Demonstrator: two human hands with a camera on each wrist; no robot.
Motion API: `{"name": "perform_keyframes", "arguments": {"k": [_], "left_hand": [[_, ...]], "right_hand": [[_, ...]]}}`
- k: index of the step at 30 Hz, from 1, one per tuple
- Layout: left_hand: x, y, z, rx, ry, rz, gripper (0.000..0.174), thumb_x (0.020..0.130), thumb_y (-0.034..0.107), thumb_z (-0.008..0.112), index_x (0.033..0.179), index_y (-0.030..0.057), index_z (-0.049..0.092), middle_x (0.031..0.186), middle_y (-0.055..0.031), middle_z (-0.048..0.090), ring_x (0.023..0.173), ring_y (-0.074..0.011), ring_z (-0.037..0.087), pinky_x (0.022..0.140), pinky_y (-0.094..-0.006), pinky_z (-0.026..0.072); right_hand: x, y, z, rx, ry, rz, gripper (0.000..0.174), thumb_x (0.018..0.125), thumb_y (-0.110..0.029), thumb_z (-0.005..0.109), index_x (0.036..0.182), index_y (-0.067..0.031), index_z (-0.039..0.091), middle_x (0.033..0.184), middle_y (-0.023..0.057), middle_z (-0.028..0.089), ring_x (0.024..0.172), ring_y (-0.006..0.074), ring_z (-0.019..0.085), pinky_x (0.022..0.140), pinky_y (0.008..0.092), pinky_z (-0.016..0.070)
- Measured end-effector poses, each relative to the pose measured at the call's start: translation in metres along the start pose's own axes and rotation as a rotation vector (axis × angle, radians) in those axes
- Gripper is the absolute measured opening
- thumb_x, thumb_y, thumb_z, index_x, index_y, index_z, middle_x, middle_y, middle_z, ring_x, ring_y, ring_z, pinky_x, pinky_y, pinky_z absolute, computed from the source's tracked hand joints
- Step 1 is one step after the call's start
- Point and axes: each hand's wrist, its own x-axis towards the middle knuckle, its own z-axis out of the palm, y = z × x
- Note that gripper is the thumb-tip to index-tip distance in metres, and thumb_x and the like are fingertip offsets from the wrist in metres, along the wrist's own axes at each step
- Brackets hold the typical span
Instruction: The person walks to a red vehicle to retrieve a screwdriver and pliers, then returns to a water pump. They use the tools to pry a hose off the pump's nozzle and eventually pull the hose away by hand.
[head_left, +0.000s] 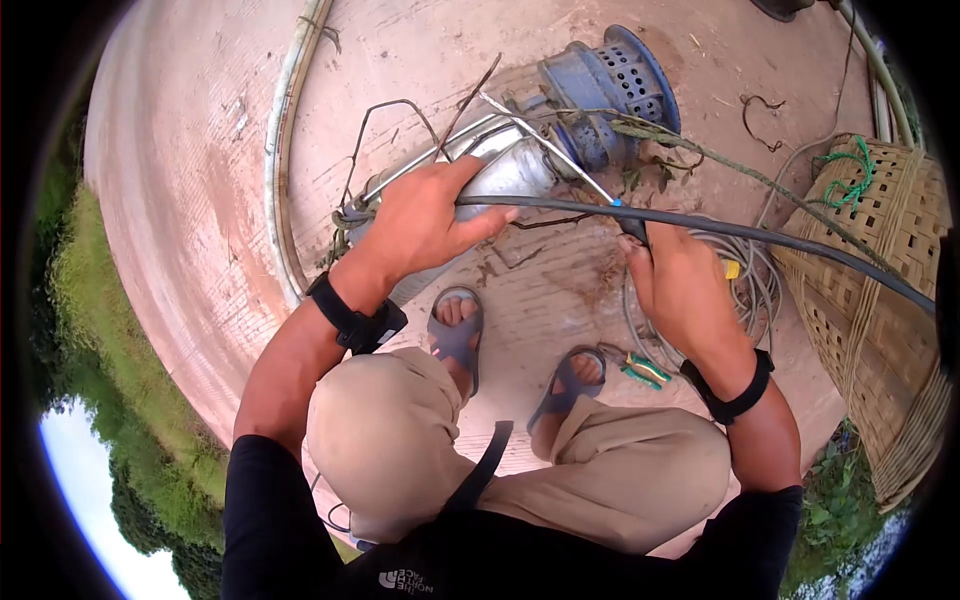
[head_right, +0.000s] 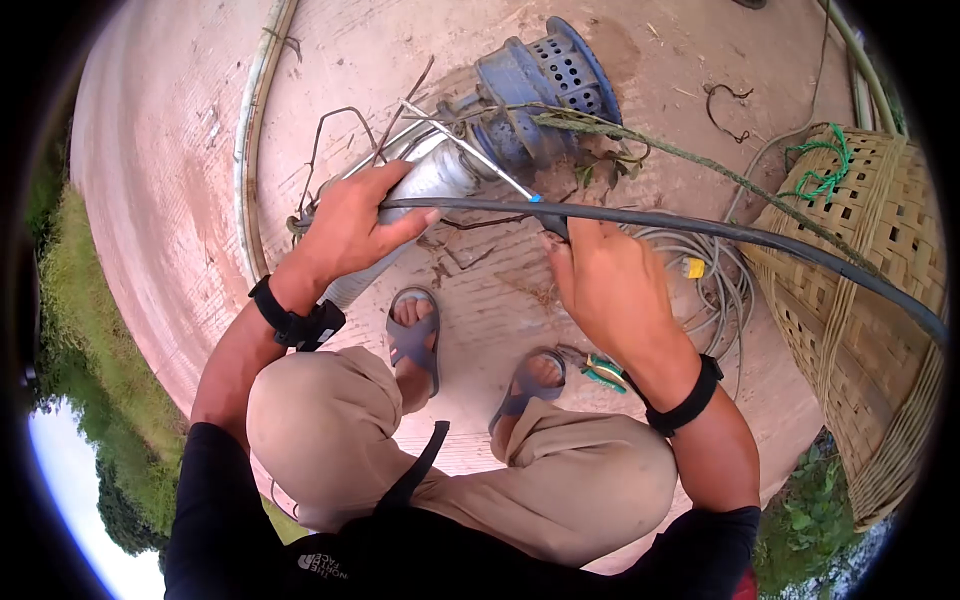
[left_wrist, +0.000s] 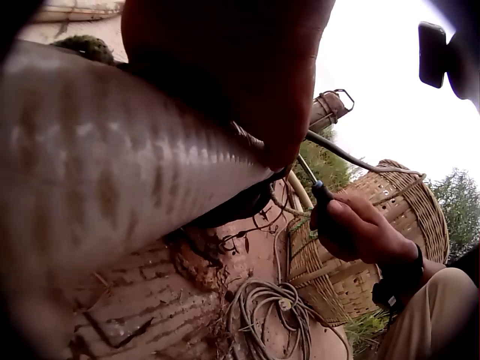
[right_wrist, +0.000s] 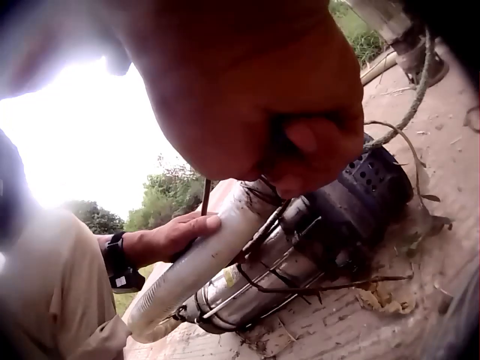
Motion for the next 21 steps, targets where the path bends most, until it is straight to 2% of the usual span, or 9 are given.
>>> {"name": "perform_keyframes", "arguments": {"k": [1,3,10,12,13,15,18,20,21], "left_hand": [[0.0,0.004,-0.002,0.033,-0.059,-0.023,0.062,0.078,0.049,0.075,0.117,0.0017,0.063,0.095,-0.0247,0.068,0.088,-0.0432,0.066,0.077,-0.0487,0.0528],[0.002,0.007,-0.001,0.066,-0.109,-0.038,0.068,0.072,0.048,0.079,0.115,-0.0008,0.06,0.088,-0.0256,0.068,0.082,-0.0436,0.067,0.074,-0.0497,0.053],[0.002,0.004,-0.001,-0.031,-0.054,0.006,0.063,0.07,0.042,0.08,0.112,-0.0016,0.062,0.088,-0.0268,0.068,0.086,-0.0438,0.067,0.076,-0.048,0.0527],[0.004,0.006,-0.004,-0.142,-0.113,-0.03,0.061,0.071,0.04,0.08,0.111,-0.0023,0.062,0.089,-0.0273,0.067,0.086,-0.0445,0.066,0.076,-0.0475,0.0521],[0.004,0.007,-0.006,-0.141,-0.102,-0.019,0.061,0.071,0.04,0.08,0.111,-0.0023,0.062,0.089,-0.0273,0.067,0.086,-0.0445,0.066,0.076,-0.0475,0.0521],[0.003,0.009,-0.008,-0.17,-0.152,-0.074,0.063,0.072,0.038,0.079,0.115,-0.0044,0.06,0.094,-0.0266,0.068,0.088,-0.0413,0.067,0.079,-0.0443,0.0514],[0.001,0.007,-0.003,-0.127,-0.063,0.001,0.061,0.072,0.041,0.079,0.111,-0.003,0.062,0.088,-0.0274,0.067,0.086,-0.0445,0.066,0.076,-0.0469,0.0521],[0.0,0.005,-0.001,-0.122,-0.023,0.018,0.061,0.072,0.042,0.078,0.11,-0.0032,0.061,0.087,-0.0277,0.067,0.086,-0.045,0.066,0.076,-0.0477,0.0519],[-0.001,0.007,-0.002,-0.083,-0.024,0.005,0.062,0.072,0.042,0.078,0.11,-0.0032,0.061,0.088,-0.0278,0.067,0.085,-0.0451,0.066,0.075,-0.0483,0.0517]], "right_hand": [[-0.002,0.001,0.007,-0.005,-0.016,0.003,0.025,0.095,-0.019,0.064,0.11,-0.0013,0.054,0.086,0.0241,0.068,0.072,0.0457,0.066,0.063,0.0554,0.0517],[-0.005,0.001,0.021,0.194,-0.01,0.088,0.024,0.096,-0.018,0.062,0.11,-0.0009,0.052,0.089,0.0249,0.067,0.075,0.049,0.064,0.065,0.0558,0.0499],[-0.004,0.007,0.078,0.467,0.01,0.138,0.023,0.099,-0.019,0.058,0.11,0.0006,0.049,0.08,0.0269,0.063,0.077,0.0515,0.061,0.064,0.0533,0.0469],[-0.003,0.008,0.097,0.577,0.071,0.081,0.023,0.103,-0.022,0.054,0.103,0.0004,0.048,0.073,0.0214,0.058,0.067,0.0457,0.06,0.059,0.0451,0.0452],[-0.002,0.011,0.1,0.567,0.082,0.074,0.023,0.103,-0.022,0.054,0.103,0.0004,0.048,0.073,0.0214,0.058,0.067,0.0457,0.06,0.059,0.0451,0.0452],[0.0,0.011,0.094,0.696,0.001,0.103,0.027,0.101,-0.024,0.057,0.107,0.0007,0.049,0.076,0.0265,0.062,0.073,0.0504,0.06,0.063,0.0516,0.0458],[-0.007,0.017,0.051,0.51,-0.032,0.11,0.027,0.1,-0.025,0.06,0.104,0.0009,0.052,0.077,0.0255,0.063,0.074,0.0491,0.062,0.063,0.0512,0.0464],[-0.006,0.014,0.004,0.218,0.154,-0.001,0.027,0.097,-0.027,0.064,0.1,-0.0005,0.056,0.078,0.0234,0.064,0.074,0.0471,0.063,0.064,0.0519,0.0473],[-0.002,0.013,-0.022,0.045,0.111,-0.014,0.027,0.095,-0.027,0.065,0.099,-0.0018,0.057,0.079,0.0219,0.065,0.074,0.0455,0.064,0.063,0.0518,0.0482]]}}
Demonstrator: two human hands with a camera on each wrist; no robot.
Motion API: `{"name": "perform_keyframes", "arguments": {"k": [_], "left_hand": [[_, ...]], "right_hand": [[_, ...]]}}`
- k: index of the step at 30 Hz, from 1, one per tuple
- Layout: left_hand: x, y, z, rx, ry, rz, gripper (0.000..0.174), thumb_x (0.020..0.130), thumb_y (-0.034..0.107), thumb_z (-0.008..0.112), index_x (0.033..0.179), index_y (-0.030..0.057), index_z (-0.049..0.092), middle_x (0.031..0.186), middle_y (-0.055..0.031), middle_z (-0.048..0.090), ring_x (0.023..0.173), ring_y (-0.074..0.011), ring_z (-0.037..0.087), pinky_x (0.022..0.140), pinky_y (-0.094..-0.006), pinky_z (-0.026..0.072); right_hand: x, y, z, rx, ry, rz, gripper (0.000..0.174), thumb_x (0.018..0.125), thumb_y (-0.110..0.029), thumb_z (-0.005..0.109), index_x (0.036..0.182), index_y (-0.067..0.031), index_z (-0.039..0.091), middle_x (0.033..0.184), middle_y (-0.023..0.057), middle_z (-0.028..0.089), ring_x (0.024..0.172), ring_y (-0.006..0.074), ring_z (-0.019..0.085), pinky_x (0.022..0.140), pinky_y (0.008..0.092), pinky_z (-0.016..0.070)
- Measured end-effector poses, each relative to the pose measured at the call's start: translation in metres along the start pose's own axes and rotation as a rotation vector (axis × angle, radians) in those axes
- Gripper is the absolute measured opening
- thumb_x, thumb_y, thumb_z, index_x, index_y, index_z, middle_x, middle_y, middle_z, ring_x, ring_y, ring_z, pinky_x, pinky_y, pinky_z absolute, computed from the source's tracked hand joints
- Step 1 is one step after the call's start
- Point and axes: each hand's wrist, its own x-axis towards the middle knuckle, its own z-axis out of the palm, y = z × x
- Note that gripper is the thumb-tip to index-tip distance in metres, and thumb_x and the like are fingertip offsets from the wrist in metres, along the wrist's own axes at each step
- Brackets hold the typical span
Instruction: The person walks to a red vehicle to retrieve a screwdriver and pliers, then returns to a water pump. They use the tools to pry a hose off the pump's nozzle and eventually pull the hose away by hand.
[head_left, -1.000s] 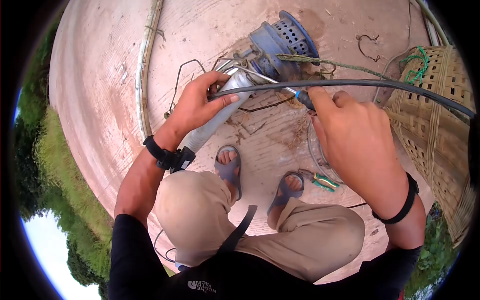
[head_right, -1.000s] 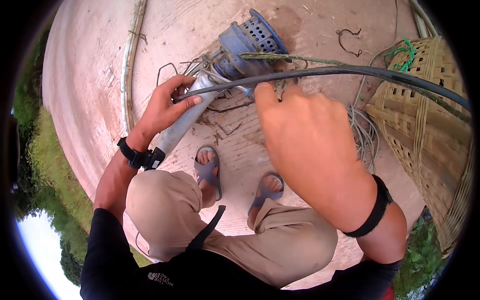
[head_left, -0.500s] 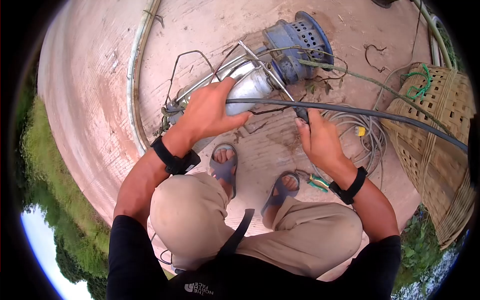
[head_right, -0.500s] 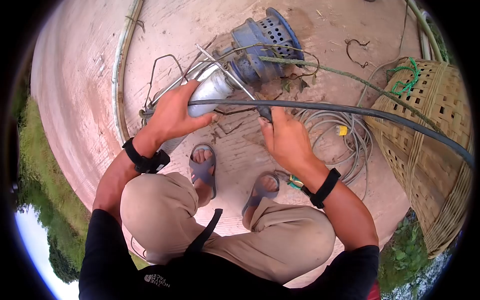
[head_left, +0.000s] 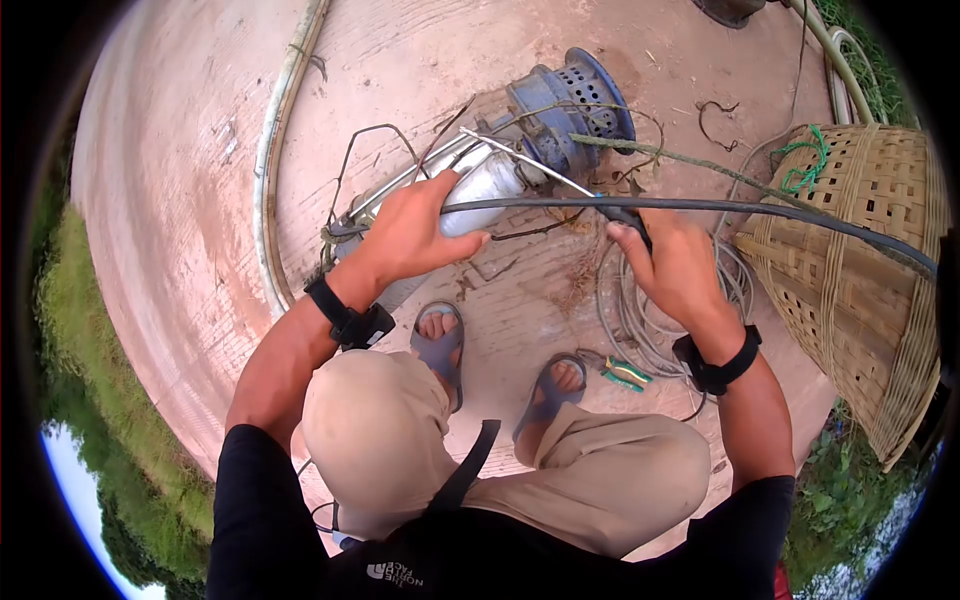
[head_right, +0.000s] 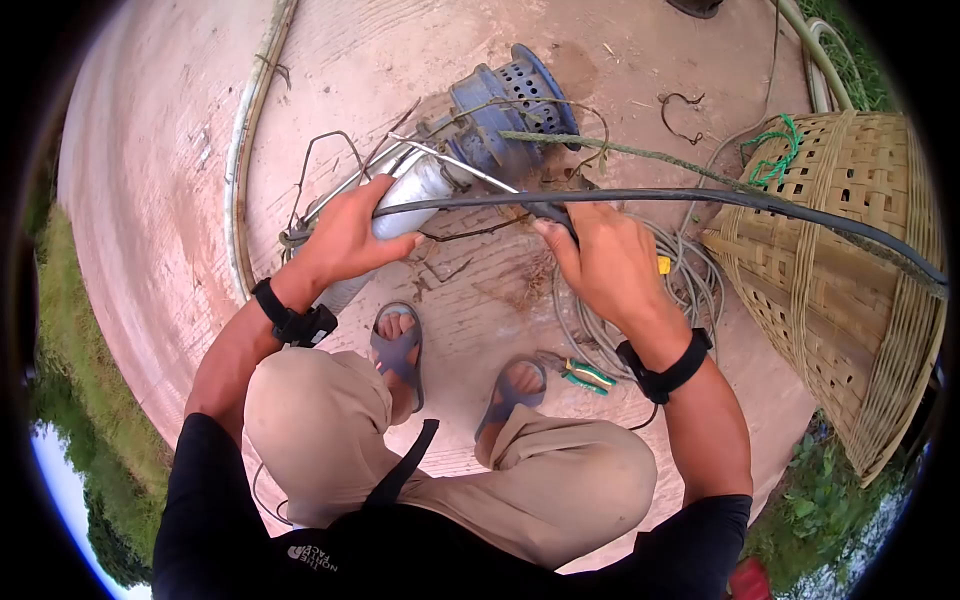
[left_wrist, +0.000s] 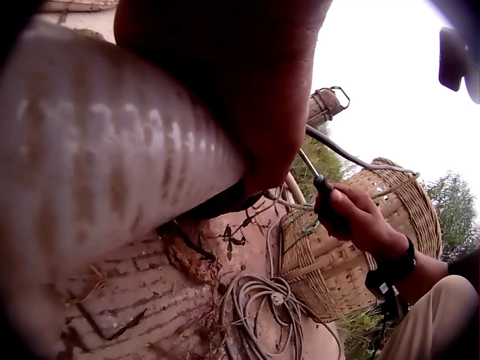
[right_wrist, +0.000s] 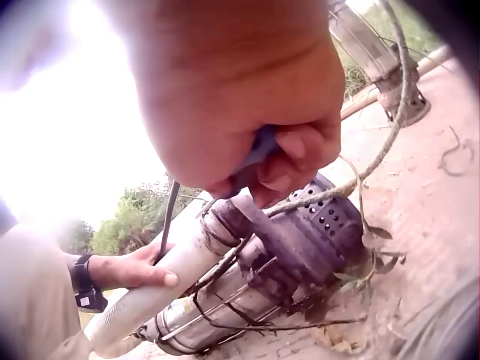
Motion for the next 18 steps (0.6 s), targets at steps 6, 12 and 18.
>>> {"name": "perform_keyframes", "arguments": {"k": [6,12,18], "left_hand": [[0.001,-0.002,0.0,0.05,-0.041,0.009,0.062,0.071,0.042,0.078,0.111,-0.0025,0.061,0.089,-0.0268,0.067,0.085,-0.0455,0.065,0.075,-0.0492,0.0517],[0.001,-0.002,0.003,-0.012,-0.017,-0.001,0.06,0.072,0.037,0.078,0.113,-0.0023,0.06,0.09,-0.0254,0.066,0.086,-0.0434,0.065,0.076,-0.046,0.0507],[0.004,0.004,0.006,0.0,-0.037,-0.024,0.059,0.072,0.039,0.079,0.111,-0.0012,0.061,0.09,-0.0248,0.066,0.085,-0.0436,0.065,0.075,-0.0461,0.0506]], "right_hand": [[0.043,0.025,-0.018,-0.339,0.001,-0.22,0.027,0.092,-0.03,0.068,0.095,-0.0048,0.058,0.08,0.0179,0.067,0.072,0.0412,0.066,0.063,0.0499,0.0512],[0.005,0.026,0.081,0.215,-0.017,0.05,0.03,0.098,-0.028,0.062,0.108,0.0001,0.056,0.082,0.025,0.065,0.078,0.0488,0.062,0.064,0.0509,0.0472],[-0.004,0.015,0.114,0.546,-0.023,0.187,0.037,0.102,-0.031,0.056,0.117,0.0029,0.056,0.08,0.0256,0.064,0.077,0.0483,0.062,0.065,0.0496,0.0476]]}}
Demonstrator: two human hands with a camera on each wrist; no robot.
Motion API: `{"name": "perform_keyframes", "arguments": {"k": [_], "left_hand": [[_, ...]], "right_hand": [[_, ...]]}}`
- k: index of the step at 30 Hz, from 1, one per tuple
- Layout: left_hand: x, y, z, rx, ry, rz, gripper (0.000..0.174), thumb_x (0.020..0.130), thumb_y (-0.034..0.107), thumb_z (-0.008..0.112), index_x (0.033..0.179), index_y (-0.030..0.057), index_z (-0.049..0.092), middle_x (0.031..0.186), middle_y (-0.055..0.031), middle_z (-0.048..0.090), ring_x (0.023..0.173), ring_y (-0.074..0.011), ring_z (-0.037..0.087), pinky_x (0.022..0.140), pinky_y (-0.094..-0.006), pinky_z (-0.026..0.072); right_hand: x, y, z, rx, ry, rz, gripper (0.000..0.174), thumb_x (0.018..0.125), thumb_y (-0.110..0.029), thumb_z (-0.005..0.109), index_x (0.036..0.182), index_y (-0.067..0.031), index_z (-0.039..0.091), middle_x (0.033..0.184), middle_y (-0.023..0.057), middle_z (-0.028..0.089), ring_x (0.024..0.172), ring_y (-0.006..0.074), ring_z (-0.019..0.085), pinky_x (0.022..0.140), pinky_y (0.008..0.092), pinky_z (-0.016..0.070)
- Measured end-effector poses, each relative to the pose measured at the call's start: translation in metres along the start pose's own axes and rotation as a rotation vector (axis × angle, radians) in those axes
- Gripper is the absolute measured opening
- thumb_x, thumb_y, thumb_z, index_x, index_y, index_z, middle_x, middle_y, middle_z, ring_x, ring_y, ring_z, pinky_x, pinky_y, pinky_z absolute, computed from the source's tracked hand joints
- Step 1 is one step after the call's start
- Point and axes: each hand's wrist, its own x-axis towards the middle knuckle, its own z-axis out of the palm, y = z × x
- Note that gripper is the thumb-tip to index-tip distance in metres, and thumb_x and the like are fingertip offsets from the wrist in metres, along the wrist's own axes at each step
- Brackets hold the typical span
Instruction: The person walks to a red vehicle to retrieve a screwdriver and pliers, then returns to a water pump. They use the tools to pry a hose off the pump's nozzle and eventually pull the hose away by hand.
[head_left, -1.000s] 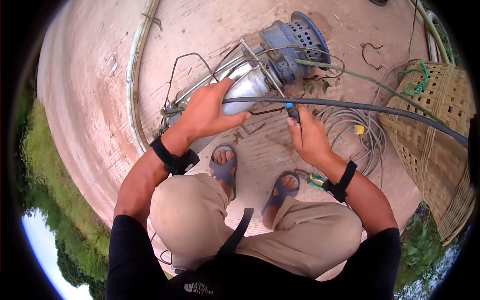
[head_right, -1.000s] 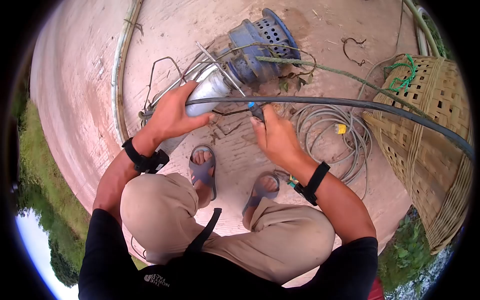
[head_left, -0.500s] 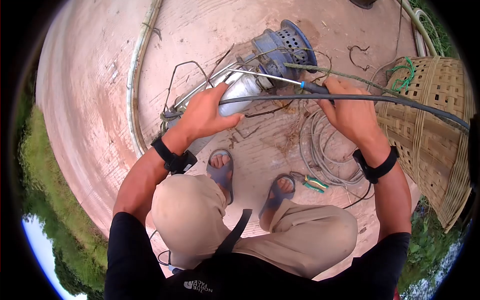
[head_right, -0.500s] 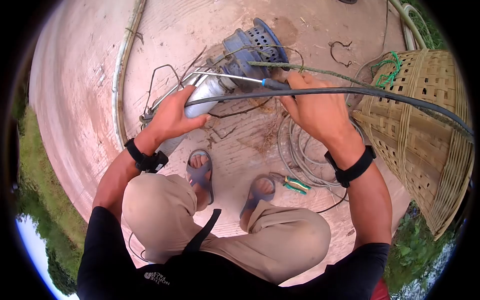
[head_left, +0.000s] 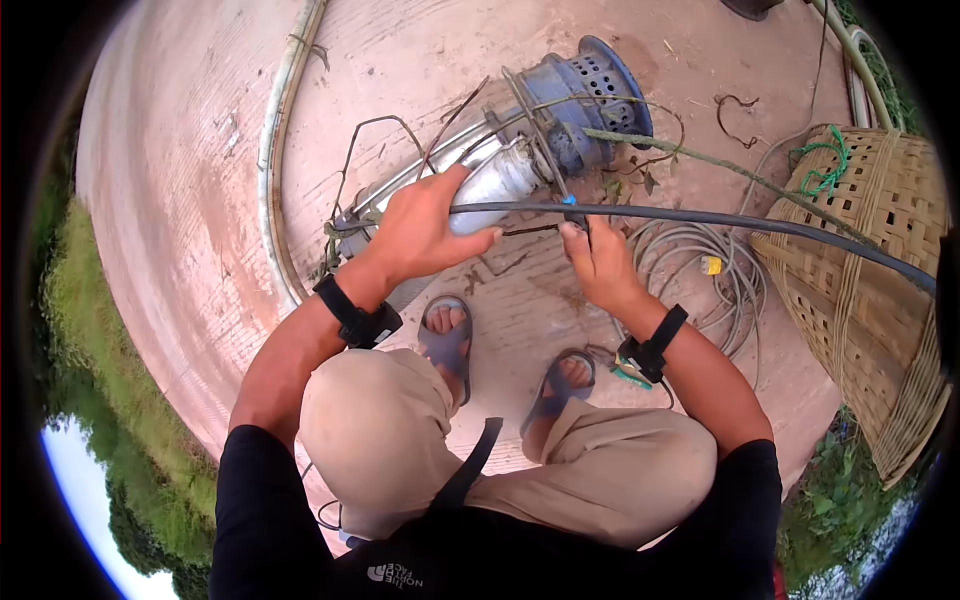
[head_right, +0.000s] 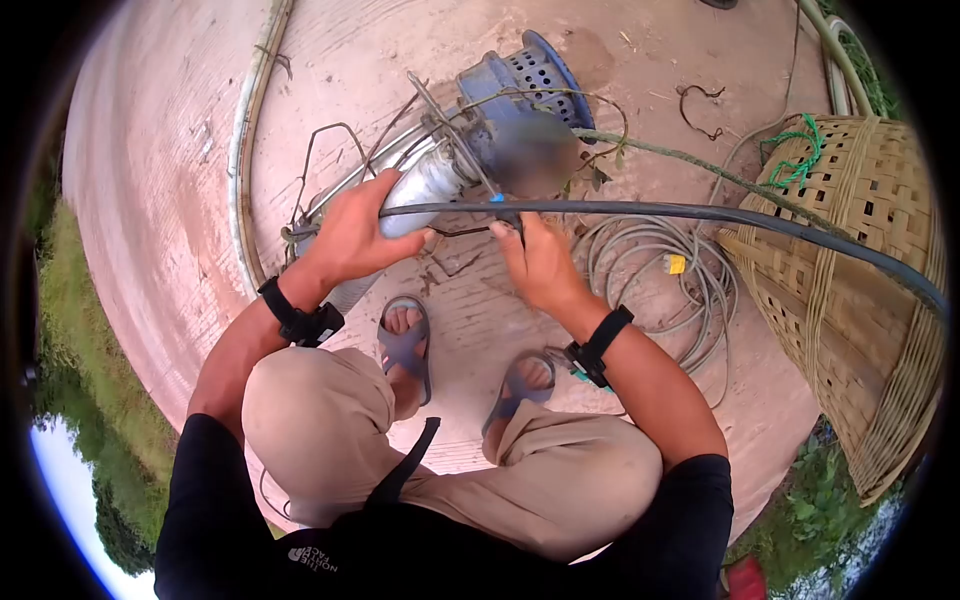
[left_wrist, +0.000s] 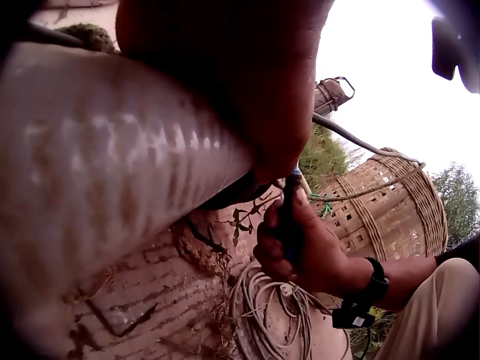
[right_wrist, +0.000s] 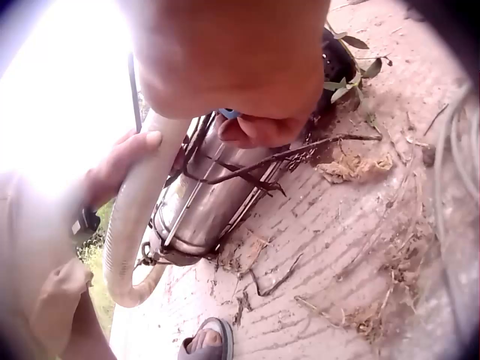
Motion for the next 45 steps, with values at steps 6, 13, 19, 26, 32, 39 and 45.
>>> {"name": "perform_keyframes", "arguments": {"k": [6,13,19,26,32,39,45], "left_hand": [[-0.005,-0.003,0.01,0.024,0.067,-0.017,0.063,0.073,0.044,0.078,0.113,-0.0013,0.059,0.095,-0.0265,0.067,0.089,-0.0452,0.065,0.077,-0.0489,0.0517],[-0.01,-0.008,0.001,0.013,0.026,-0.025,0.067,0.076,0.041,0.078,0.124,0.0,0.057,0.105,-0.0247,0.067,0.096,-0.041,0.065,0.083,-0.0459,0.0515],[-0.008,-0.003,-0.016,-0.271,0.092,0.157,0.077,0.081,0.028,0.079,0.146,0.0039,0.046,0.128,-0.0154,0.061,0.116,-0.0261,0.058,0.093,-0.0383,0.0486],[0.038,0.031,-0.046,-0.402,0.025,0.316,0.048,0.093,0.026,0.071,0.134,0.0037,0.059,0.12,-0.009,0.064,0.108,-0.0179,0.06,0.088,-0.0325,0.0504],[0.053,0.03,-0.042,-0.248,0.015,0.337,0.019,0.099,0.016,0.064,0.109,0.0004,0.068,0.102,-0.0072,0.067,0.09,-0.0164,0.063,0.077,-0.0306,0.0528],[0.034,0.018,-0.029,-0.223,0.172,0.409,0.013,0.094,0.003,0.064,0.105,-0.0017,0.067,0.104,-0.0119,0.069,0.095,-0.0219,0.067,0.083,-0.0315,0.0532],[0.025,0.015,-0.018,-0.267,0.253,0.359,0.013,0.095,0.002,0.063,0.107,-0.0021,0.068,0.107,-0.0128,0.069,0.098,-0.024,0.067,0.088,-0.0327,0.0519]], "right_hand": [[-0.007,-0.004,0.01,0.218,-0.061,0.151,0.035,0.104,-0.033,0.055,0.111,0.0011,0.057,0.073,0.015,0.06,0.066,0.0305,0.06,0.063,0.0412,0.0481],[-0.022,-0.044,-0.064,-0.101,0.007,-0.066,0.028,0.093,-0.017,0.068,0.112,0.002,0.061,0.086,0.0206,0.067,0.076,0.0325,0.069,0.069,0.0382,0.0521],[-0.072,-0.06,-0.122,-0.342,0.12,-0.203,0.036,0.085,-0.007,0.073,0.119,0.0018,0.066,0.104,0.0206,0.072,0.089,0.0326,0.072,0.081,0.0363,0.0553],[-0.065,-0.083,-0.126,-0.421,0.085,-0.172,0.037,0.084,-0.005,0.073,0.119,0.0024,0.066,0.102,0.0223,0.072,0.089,0.0382,0.071,0.08,0.0382,0.0554],[-0.058,-0.108,-0.135,-0.644,0.086,-0.217,0.037,0.083,-0.009,0.074,0.12,-0.0044,0.068,0.089,0.0174,0.069,0.077,0.0365,0.069,0.067,0.0426,0.0543],[-0.032,-0.147,-0.131,-0.959,0.001,-0.352,0.04,0.079,-0.011,0.075,0.118,-0.0074,0.067,0.086,0.0126,0.067,0.072,0.0348,0.067,0.06,0.044,0.0521],[-0.037,-0.14,-0.16,-0.815,0.019,-0.335,0.041,0.078,-0.009,0.075,0.119,-0.0077,0.068,0.086,0.0127,0.066,0.071,0.034,0.066,0.061,0.0436,0.0511]]}}
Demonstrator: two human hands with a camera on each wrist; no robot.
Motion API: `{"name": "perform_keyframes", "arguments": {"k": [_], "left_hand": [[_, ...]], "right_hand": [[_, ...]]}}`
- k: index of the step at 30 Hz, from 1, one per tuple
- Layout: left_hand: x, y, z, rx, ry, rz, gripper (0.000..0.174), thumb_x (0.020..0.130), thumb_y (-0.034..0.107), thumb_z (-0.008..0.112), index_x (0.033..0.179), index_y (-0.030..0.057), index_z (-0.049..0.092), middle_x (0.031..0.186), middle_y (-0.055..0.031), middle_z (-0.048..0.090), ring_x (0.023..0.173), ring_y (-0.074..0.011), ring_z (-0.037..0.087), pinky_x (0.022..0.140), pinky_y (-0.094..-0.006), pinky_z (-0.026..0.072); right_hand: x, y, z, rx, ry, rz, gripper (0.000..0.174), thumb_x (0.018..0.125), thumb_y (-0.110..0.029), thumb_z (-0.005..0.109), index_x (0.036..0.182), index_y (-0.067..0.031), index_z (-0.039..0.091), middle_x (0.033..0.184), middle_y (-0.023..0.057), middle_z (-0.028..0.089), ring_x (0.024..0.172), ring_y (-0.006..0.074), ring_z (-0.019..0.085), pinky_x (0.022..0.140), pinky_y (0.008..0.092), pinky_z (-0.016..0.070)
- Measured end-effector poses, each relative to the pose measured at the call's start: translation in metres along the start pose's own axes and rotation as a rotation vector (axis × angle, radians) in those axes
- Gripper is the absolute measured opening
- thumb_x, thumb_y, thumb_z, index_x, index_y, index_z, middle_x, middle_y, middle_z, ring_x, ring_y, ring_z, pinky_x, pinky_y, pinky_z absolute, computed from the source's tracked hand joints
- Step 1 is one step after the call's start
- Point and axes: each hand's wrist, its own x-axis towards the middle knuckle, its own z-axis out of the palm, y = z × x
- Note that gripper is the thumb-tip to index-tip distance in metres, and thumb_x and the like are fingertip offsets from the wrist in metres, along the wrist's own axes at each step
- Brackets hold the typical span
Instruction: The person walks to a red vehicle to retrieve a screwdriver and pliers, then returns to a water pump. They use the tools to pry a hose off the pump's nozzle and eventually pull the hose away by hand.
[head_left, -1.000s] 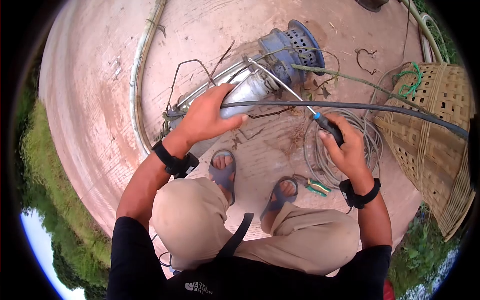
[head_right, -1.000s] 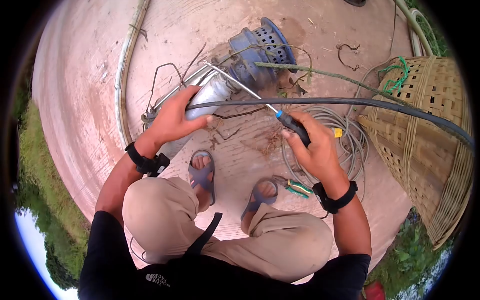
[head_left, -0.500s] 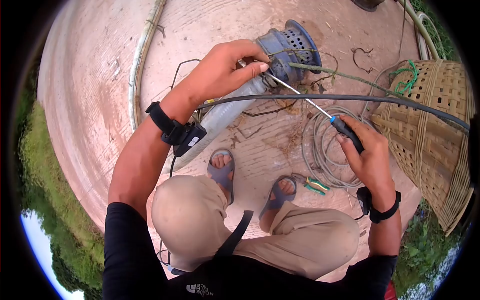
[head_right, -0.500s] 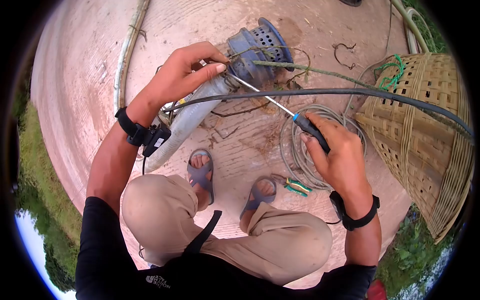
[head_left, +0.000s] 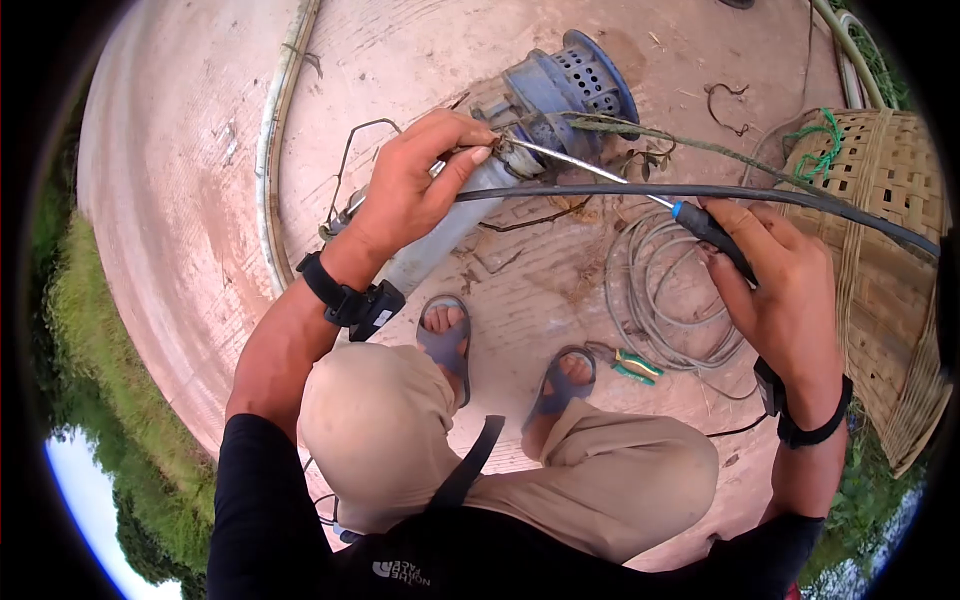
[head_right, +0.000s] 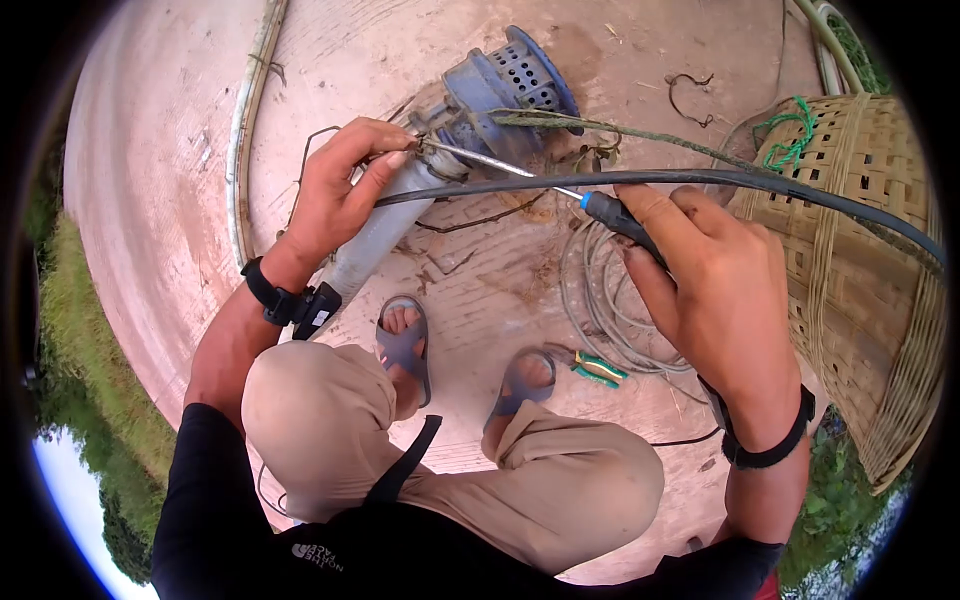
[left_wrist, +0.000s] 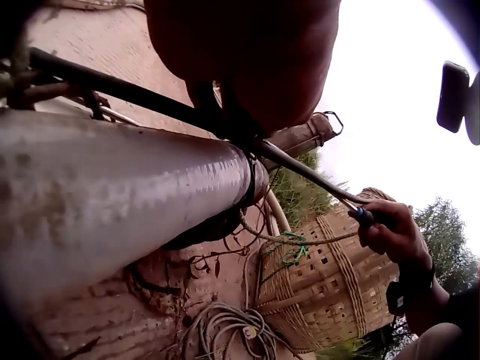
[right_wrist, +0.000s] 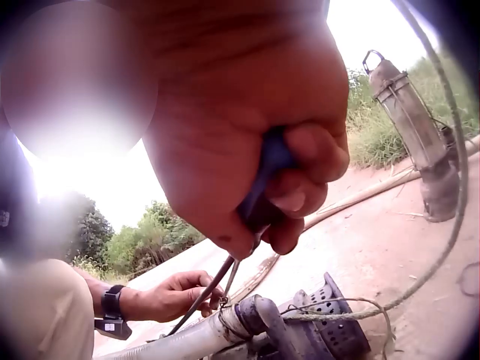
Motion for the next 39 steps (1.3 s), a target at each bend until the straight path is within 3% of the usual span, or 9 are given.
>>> {"name": "perform_keyframes", "arguments": {"k": [5,8,10,11,17,24,31,34,39], "left_hand": [[0.0,-0.004,0.003,-0.007,0.031,0.012,0.014,0.096,0.003,0.063,0.108,-0.0026,0.066,0.105,-0.0125,0.069,0.097,-0.0224,0.066,0.087,-0.0318,0.0515],[-0.001,-0.009,0.004,-0.059,0.027,-0.071,0.014,0.099,0.008,0.061,0.108,-0.0026,0.065,0.1,-0.0093,0.068,0.09,-0.0169,0.063,0.082,-0.0291,0.0512],[0.004,-0.01,0.003,-0.33,0.046,-0.347,0.017,0.102,0.013,0.061,0.107,-0.0019,0.065,0.095,-0.0053,0.066,0.084,-0.0109,0.059,0.076,-0.0257,0.0497],[0.008,-0.011,0.0,-0.374,0.057,-0.386,0.019,0.103,0.018,0.061,0.106,-0.0001,0.065,0.092,-0.0033,0.066,0.081,-0.0079,0.057,0.073,-0.0241,0.0481],[0.025,-0.028,-0.02,-0.569,0.043,-0.454,0.023,0.104,0.026,0.059,0.102,0.0041,0.065,0.096,-0.0038,0.068,0.087,-0.01,0.063,0.078,-0.0246,0.0513],[0.004,-0.014,0.008,-0.793,-0.021,-0.551,0.022,0.102,0.025,0.062,0.102,0.0028,0.065,0.095,-0.0058,0.069,0.085,-0.0103,0.064,0.072,-0.0227,0.0555],[0.008,-0.022,0.0,-0.663,-0.062,-0.444,0.02,0.101,0.022,0.062,0.104,0.0029,0.067,0.094,-0.0046,0.07,0.079,-0.0085,0.062,0.067,-0.0229,0.0507],[0.009,-0.019,0.001,-0.563,-0.078,-0.404,0.019,0.101,0.02,0.063,0.102,0.0021,0.067,0.091,-0.0039,0.07,0.078,-0.008,0.061,0.066,-0.0227,0.0477],[0.023,-0.016,0.003,-0.434,-0.088,-0.302,0.018,0.099,0.018,0.066,0.1,0.0006,0.068,0.087,-0.0024,0.068,0.076,-0.0073,0.059,0.067,-0.0231,0.0463]], "right_hand": [[-0.008,0.003,0.008,0.062,-0.045,0.057,0.043,0.077,-0.009,0.075,0.119,-0.0072,0.068,0.087,0.0135,0.065,0.07,0.0346,0.064,0.062,0.044,0.0505],[-0.01,0.008,0.014,0.066,-0.028,0.057,0.043,0.077,-0.009,0.075,0.12,-0.0077,0.068,0.089,0.0138,0.066,0.071,0.035,0.064,0.063,0.0438,0.051],[-0.011,0.008,0.015,0.077,-0.037,0.068,0.043,0.077,-0.009,0.075,0.12,-0.0076,0.068,0.09,0.014,0.067,0.071,0.0352,0.064,0.064,0.0437,0.0513],[-0.009,0.007,0.015,0.078,-0.044,0.063,0.043,0.077,-0.009,0.075,0.119,-0.0075,0.068,0.09,0.0141,0.067,0.072,0.0354,0.064,0.064,0.0436,0.0517],[0.004,0.001,0.009,0.051,-0.012,0.058,0.041,0.077,-0.007,0.074,0.118,-0.0059,0.068,0.091,0.0147,0.068,0.074,0.036,0.066,0.065,0.0443,0.0519],[-0.016,0.012,0.006,0.111,-0.086,0.089,0.038,0.077,-0.004,0.075,0.115,-0.0034,0.07,0.085,0.0154,0.066,0.072,0.0345,0.065,0.065,0.0403,0.051],[-0.019,0.014,0.016,0.202,-0.087,0.156,0.037,0.079,-0.002,0.073,0.115,0.0002,0.069,0.088,0.0177,0.068,0.074,0.0348,0.066,0.068,0.0391,0.0518],[-0.018,0.016,0.023,0.248,-0.032,0.089,0.036,0.079,-0.002,0.073,0.115,0.0011,0.069,0.092,0.0191,0.069,0.079,0.0364,0.067,0.072,0.0393,0.053],[-0.021,0.02,0.028,0.305,-0.158,0.184,0.035,0.081,-0.004,0.072,0.115,0.0007,0.068,0.097,0.02,0.07,0.083,0.0378,0.067,0.075,0.0396,0.0537]]}}
